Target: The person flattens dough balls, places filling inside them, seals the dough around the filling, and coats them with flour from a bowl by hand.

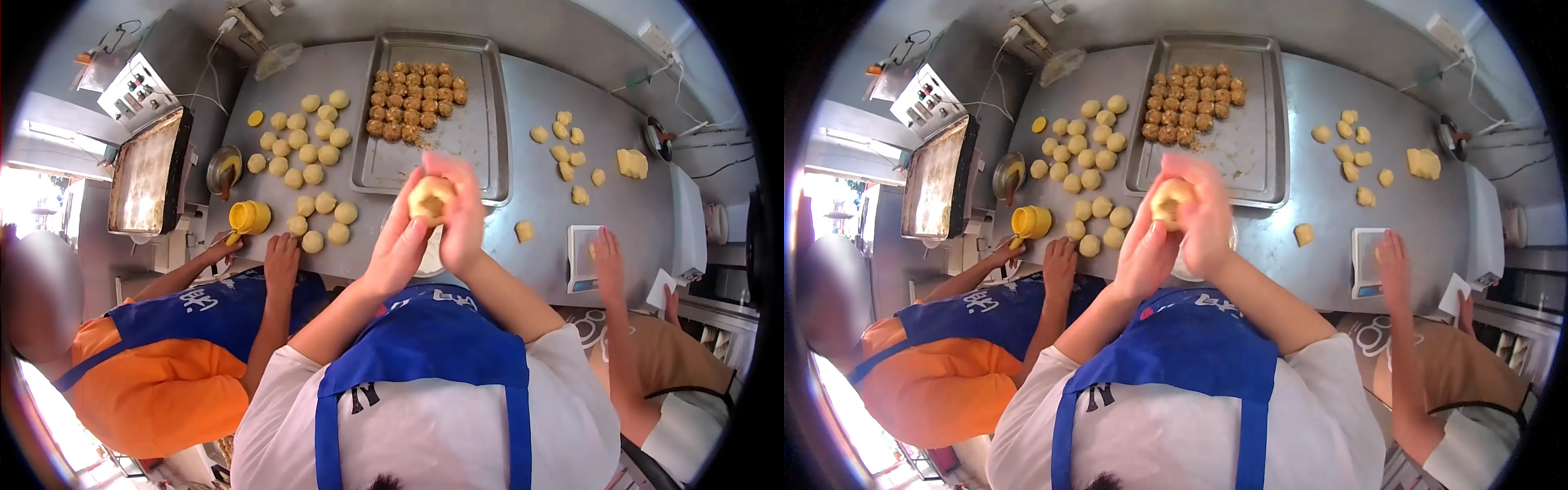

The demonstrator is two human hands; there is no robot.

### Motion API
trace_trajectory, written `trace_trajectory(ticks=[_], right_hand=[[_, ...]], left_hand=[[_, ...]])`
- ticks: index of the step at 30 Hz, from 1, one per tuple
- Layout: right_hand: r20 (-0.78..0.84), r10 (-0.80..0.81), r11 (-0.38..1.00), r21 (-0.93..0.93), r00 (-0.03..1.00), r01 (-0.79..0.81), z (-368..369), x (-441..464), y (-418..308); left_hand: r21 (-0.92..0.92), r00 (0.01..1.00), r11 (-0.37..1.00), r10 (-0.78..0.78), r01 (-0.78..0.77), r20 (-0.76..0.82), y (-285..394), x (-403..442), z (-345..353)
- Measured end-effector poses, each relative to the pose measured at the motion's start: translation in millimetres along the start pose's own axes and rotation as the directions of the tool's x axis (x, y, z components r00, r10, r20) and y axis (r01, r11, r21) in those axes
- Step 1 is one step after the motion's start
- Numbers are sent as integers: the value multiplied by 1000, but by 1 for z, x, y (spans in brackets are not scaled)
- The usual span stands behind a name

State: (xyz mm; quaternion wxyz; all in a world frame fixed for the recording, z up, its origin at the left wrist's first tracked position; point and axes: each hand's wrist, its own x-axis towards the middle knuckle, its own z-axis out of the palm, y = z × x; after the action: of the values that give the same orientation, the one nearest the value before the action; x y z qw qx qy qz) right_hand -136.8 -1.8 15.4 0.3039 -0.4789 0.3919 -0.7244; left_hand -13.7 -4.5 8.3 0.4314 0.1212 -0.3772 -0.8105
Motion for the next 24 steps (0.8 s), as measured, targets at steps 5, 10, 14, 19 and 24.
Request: trace_trajectory(ticks=[5,10,14,19,24], right_hand=[[420,-237,889,-268,876,370,-13,14,-13],[246,-365,862,-275,898,426,-17,3,16],[223,-288,869,-347,931,352,11,-3,-15],[505,-378,762,-305,776,571,-19,6,12],[452,-259,822,-361,854,441,-3,-16,24]], left_hand=[[343,997,938,-63,46,36,4,-16,-19],[226,972,952,225,-205,-66,-15,-1,11],[244,986,966,115,-84,-119,-4,-8,3],[352,983,929,-53,113,-175,-5,-14,-14],[-391,975,910,-193,136,-111,21,-4,-20]])
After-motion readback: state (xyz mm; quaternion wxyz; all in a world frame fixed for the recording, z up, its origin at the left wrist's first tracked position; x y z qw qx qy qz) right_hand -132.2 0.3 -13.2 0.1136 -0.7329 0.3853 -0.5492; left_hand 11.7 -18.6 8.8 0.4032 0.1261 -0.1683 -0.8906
